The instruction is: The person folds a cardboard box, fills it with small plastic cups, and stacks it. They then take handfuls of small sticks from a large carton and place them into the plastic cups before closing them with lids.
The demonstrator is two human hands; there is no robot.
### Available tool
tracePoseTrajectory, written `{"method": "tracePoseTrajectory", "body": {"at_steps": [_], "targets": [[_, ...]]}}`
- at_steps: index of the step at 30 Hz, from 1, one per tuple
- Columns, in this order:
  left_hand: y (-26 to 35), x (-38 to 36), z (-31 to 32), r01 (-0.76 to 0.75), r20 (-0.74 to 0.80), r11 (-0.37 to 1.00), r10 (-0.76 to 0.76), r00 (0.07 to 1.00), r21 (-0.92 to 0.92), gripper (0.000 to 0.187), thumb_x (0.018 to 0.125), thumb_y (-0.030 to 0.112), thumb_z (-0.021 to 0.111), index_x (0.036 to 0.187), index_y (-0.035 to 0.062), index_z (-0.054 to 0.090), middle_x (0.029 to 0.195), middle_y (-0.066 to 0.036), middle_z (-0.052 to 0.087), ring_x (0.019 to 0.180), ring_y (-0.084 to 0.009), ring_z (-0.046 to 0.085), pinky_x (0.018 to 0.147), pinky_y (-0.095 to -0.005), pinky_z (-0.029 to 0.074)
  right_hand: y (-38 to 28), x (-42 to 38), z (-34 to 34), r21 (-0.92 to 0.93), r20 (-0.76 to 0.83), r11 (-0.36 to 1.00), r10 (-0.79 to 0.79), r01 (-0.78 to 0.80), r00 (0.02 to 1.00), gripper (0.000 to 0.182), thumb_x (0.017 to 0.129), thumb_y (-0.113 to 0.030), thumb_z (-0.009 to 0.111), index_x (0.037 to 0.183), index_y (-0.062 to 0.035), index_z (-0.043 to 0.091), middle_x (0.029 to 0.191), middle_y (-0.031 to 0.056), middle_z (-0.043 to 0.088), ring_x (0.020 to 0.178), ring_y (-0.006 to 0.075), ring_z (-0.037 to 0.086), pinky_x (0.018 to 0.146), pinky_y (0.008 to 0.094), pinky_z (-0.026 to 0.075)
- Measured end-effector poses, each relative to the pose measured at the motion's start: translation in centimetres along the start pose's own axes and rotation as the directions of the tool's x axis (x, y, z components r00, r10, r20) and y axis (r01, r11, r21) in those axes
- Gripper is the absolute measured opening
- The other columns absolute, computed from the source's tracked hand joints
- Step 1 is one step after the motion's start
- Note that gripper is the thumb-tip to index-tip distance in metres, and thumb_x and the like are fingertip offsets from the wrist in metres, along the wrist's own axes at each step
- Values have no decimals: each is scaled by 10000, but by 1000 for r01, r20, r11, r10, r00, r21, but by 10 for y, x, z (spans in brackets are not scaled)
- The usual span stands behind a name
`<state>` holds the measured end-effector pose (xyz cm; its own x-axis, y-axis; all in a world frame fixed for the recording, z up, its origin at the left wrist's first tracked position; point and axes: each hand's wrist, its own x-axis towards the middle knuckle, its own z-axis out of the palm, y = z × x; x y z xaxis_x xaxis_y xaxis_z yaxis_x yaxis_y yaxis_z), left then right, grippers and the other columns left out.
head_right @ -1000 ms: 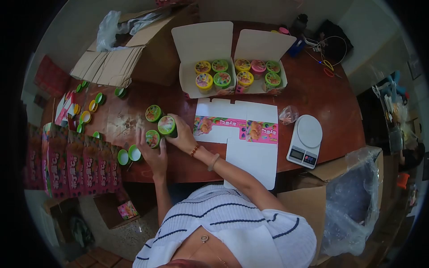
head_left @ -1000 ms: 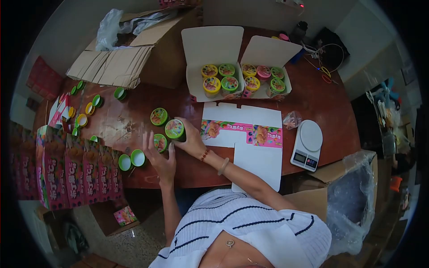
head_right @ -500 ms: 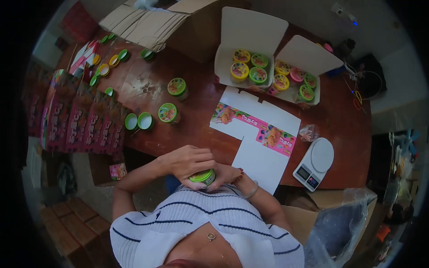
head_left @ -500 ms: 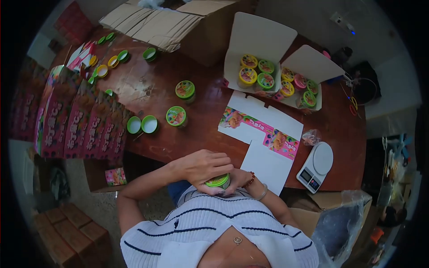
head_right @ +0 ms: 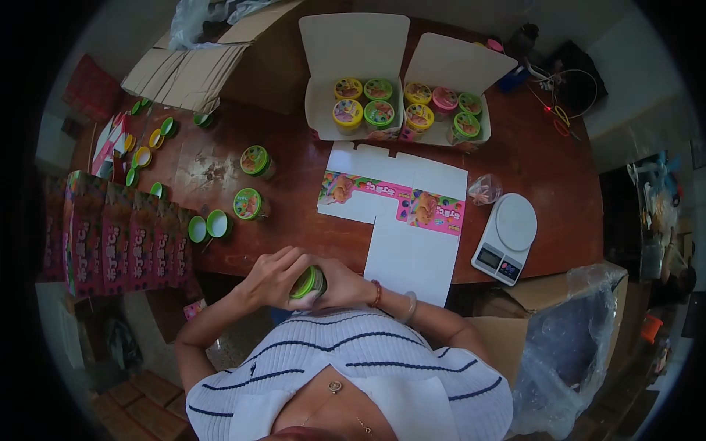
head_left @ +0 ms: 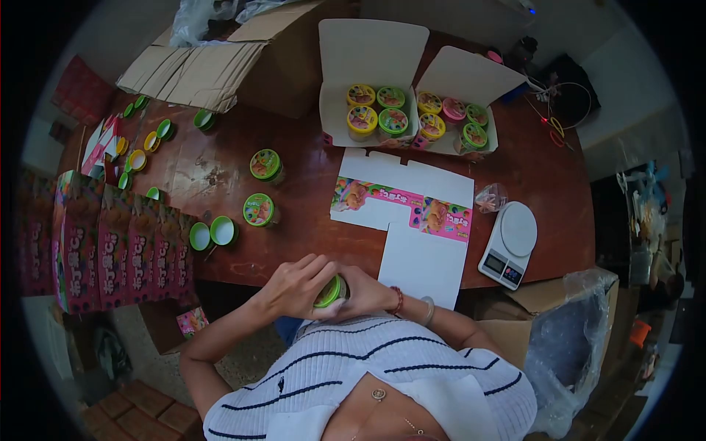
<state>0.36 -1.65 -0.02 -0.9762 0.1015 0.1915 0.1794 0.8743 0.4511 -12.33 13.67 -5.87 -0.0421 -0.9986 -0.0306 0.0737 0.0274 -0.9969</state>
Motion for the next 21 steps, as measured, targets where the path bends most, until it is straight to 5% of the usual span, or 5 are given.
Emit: {"method": "tracePoseTrajectory", "body": {"at_steps": [4,9,15,17,21], "targets": [[2,1,-9,-208,-68,973,202,977,-96,492,789,400,719,1067,19,578,933,-128,586,810,-294,657,597,-365,545,23,11,-9,259,480,961,-37,-101,877,636,695,-202,867,1227,-13,573,1065,71,669,966,153,643,875,327,528],[-23,13,5,318,-176,947,-306,935,44,487,780,383,722,1035,23,515,898,-148,538,833,-336,637,633,-428,532,15,39,11,-408,-432,908,-287,98,855,678,669,-188,873,1240,-20,549,991,204,660,927,329,696,830,385,546],[-38,9,-9,-141,-189,989,128,974,-53,443,748,378,722,991,53,545,890,-112,546,811,-292,659,607,-386,533,10,51,-38,167,380,966,121,-197,917,608,727,-193,895,1235,-35,600,1141,27,661,1066,139,620,936,318,506],[-36,4,-8,-41,-169,999,39,985,-6,480,735,384,735,1014,40,550,913,-122,559,800,-309,654,614,-391,532,7,47,-25,211,263,973,31,-89,964,557,705,-167,890,1175,-28,626,1128,56,671,1061,148,631,926,329,512],[-36,10,5,297,-271,952,-267,925,77,513,737,384,748,1045,32,538,922,-131,566,788,-314,663,598,-395,526,23,63,11,-580,-419,814,-330,29,846,632,711,-154,851,1246,-12,547,1127,200,640,1080,324,679,897,368,527]]}}
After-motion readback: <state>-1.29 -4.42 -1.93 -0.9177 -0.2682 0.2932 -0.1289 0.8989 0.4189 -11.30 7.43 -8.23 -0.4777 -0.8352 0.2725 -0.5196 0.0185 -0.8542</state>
